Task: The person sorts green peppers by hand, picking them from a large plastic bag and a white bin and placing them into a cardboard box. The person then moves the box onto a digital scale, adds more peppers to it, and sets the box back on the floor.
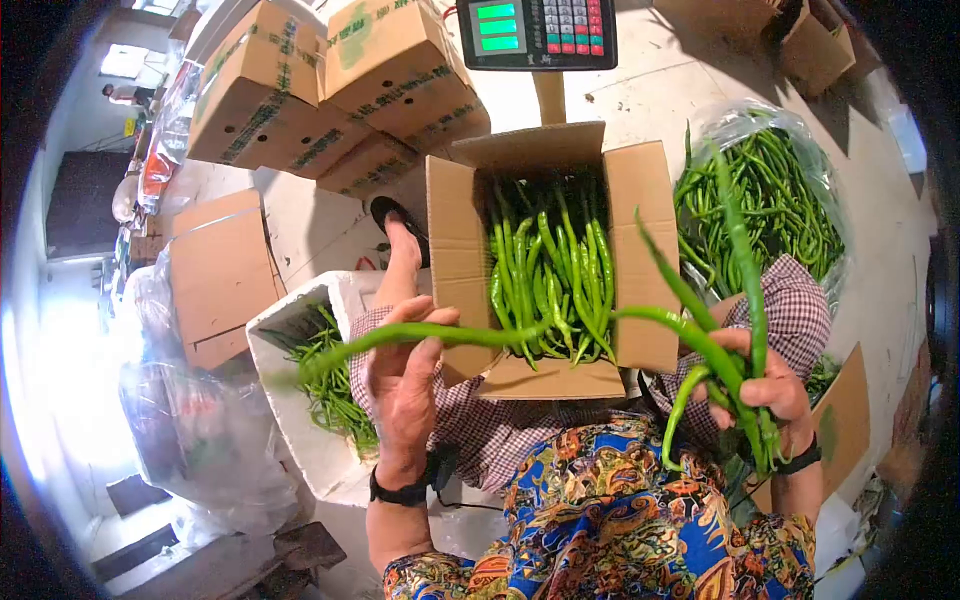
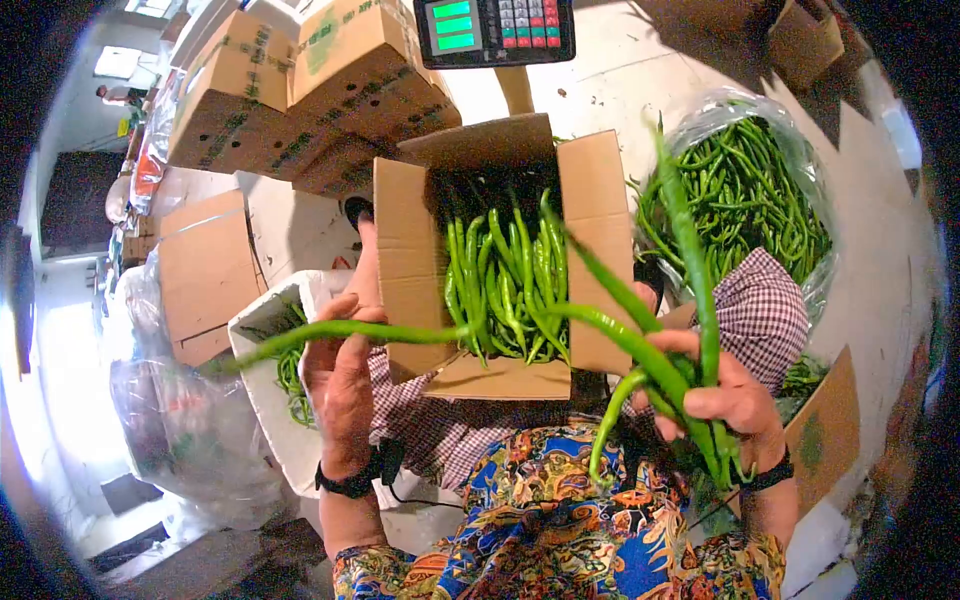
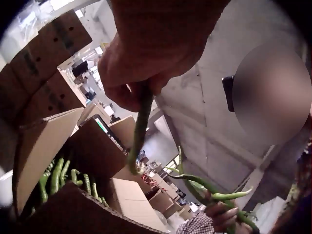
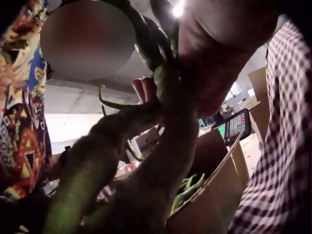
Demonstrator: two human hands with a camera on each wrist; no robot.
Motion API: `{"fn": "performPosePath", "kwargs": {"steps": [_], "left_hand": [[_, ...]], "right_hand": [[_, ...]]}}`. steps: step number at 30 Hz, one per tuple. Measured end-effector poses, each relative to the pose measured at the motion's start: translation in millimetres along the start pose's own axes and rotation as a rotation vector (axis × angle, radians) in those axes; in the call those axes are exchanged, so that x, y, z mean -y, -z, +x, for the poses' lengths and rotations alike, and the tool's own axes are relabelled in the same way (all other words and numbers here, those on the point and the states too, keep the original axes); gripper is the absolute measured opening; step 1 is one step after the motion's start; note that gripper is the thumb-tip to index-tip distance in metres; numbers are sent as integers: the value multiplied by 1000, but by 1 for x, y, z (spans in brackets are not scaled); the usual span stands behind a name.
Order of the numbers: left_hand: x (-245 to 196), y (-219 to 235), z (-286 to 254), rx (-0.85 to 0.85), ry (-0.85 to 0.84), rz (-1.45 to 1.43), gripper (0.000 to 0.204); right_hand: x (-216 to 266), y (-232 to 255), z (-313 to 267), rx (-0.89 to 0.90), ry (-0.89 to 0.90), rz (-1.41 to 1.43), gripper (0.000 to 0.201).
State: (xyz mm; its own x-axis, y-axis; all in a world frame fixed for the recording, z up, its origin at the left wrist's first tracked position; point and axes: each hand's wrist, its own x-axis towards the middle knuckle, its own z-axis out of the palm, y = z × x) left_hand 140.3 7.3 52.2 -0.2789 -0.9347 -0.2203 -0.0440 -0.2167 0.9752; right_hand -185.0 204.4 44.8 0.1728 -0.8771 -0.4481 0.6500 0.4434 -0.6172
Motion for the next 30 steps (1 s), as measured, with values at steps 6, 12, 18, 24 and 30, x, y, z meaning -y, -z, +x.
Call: {"fn": "performPosePath", "kwargs": {"steps": [6,12,18,24,30], "left_hand": [[6,2,12,4,87,-119,37],[7,-1,14,30,96,-60,36],[2,-5,11,50,204,-149,34],[10,-4,18,18,281,-241,38],[1,-10,31,6,290,100,31]], "right_hand": [[-8,1,24,-80,73,126,70],[-10,3,33,-122,50,104,73],[-15,5,42,-174,65,105,73],[-13,3,45,-202,59,83,72],[-15,8,47,-222,56,56,69]]}}
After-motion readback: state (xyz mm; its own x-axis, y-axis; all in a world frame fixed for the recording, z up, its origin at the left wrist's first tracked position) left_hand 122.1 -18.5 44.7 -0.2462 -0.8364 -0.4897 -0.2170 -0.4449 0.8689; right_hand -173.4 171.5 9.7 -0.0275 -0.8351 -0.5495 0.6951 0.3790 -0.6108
